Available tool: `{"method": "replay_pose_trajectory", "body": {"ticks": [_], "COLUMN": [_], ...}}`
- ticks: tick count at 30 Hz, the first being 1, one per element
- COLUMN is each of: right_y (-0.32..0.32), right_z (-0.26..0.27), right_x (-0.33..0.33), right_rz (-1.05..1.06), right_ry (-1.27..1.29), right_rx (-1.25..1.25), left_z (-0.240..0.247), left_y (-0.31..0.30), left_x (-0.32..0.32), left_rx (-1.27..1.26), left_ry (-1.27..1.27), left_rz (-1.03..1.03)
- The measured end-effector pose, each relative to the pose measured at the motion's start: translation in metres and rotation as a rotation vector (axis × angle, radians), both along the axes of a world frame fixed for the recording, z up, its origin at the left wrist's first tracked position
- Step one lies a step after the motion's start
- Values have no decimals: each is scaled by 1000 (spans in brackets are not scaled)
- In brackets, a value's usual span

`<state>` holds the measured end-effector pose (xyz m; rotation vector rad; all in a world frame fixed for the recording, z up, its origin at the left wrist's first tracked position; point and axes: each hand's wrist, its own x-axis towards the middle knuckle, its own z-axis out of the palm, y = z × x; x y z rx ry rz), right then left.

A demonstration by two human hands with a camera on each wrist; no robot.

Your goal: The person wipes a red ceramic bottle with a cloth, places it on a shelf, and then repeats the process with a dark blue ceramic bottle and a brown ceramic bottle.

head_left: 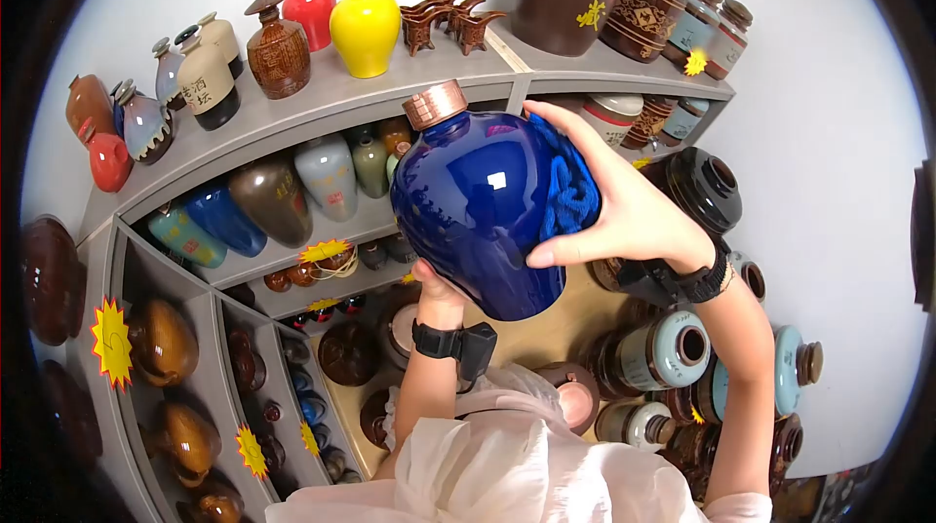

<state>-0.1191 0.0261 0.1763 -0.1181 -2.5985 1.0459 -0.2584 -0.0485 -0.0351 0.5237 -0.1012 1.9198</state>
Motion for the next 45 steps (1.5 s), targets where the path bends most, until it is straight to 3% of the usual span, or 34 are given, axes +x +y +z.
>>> {"method": "replay_pose_trajectory", "body": {"ticks": [12,18,24,27,32,36,38,41,43,45], "right_y": [-13,-17,-26,-33,-47,-63,-64,-61,-60,-61], "right_z": [-12,0,15,19,8,-25,-45,-60,-58,-50], "right_x": [-15,-23,-35,-31,-21,-6,1,10,10,8], "right_rz": [-111,-48,134,209,247,366,441,484,488,467], "right_ry": [198,257,343,258,280,314,328,311,281,266], "right_rx": [87,445,619,673,932,1044,1048,1112,1120,1130], "left_z": [-2,1,4,5,-3,-39,-44,4,7,-10], "left_y": [-10,-8,-8,-8,-9,-9,-21,-46,-45,-34], "left_x": [-5,-8,-7,-5,-1,2,8,10,12,8], "left_rx": [3,18,32,44,60,112,40,-322,-379,-188], "left_ry": [-34,-43,-47,-58,-101,-265,-232,103,108,-21], "left_rz": [-23,-42,-65,-84,-127,-339,-303,-43,11,-117]}}
